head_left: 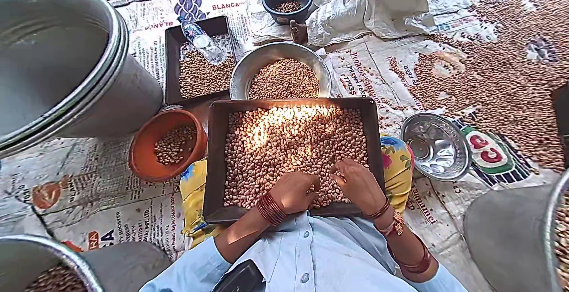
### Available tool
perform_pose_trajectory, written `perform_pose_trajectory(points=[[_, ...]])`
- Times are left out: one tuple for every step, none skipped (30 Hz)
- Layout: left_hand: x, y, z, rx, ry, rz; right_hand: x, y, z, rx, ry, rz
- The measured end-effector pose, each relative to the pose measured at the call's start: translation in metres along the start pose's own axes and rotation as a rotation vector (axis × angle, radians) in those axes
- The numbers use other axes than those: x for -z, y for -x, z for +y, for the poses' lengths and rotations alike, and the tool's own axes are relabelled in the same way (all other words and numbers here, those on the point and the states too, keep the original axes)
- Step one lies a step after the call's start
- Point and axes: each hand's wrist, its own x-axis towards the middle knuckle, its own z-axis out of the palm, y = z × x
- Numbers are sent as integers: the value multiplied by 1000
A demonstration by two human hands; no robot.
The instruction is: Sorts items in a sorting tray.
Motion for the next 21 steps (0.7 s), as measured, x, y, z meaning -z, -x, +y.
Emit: perform_pose_trajectory(points=[[0, 1, -4, -30, 140, 34, 1, 5, -5, 76, -30, 35], [-1, 1, -7, -49, 277, 39, 0, 10, -12, 164, -61, 90], [-1, 1, -9, -65, 401, 19, -1, 14, -19, 243, -82, 134], [-2, 0, -11, -95, 501, -8, -2, 17, -26, 306, -86, 171], [-4, -2, -11, -128, 583, -37, -5, 19, -32, 356, -77, 201], [-7, -4, -13, -153, 651, -47, -8, 19, -36, 396, -54, 231], [-8, -5, -15, -158, 699, -48, -10, 19, -39, 424, -30, 260], [-6, -3, -16, -130, 724, -46, -11, 18, -40, 438, -19, 278], [0, 1, -17, -79, 718, -42, -10, 17, -39, 440, -18, 289], [9, 7, -20, -33, 683, -18, -9, 16, -37, 431, -11, 296], [19, 16, -26, -1, 621, 47, -6, 16, -33, 418, 0, 301], [30, 28, -33, 28, 539, 143, -4, 16, -29, 400, 11, 302], [43, 41, -41, 69, 460, 257, -2, 17, -25, 377, 22, 301], [57, 57, -51, 132, 375, 390, 0, 17, -20, 344, 31, 286], [71, 74, -62, 216, 271, 529, 2, 19, -16, 304, 40, 263], [85, 91, -73, 337, 168, 642, 5, 20, -11, 267, 52, 243], [96, 106, -86, 453, 48, 754, 6, 21, -6, 236, 65, 228], [104, 120, -100, 548, -72, 851, 7, 23, -1, 209, 78, 212], [109, 132, -112, 596, -166, 923, 8, 24, 5, 187, 88, 198], [111, 139, -119, 593, -211, 964, 9, 25, 10, 172, 96, 189], [111, 143, -121, 527, -223, 974, 10, 26, 14, 159, 97, 172]])
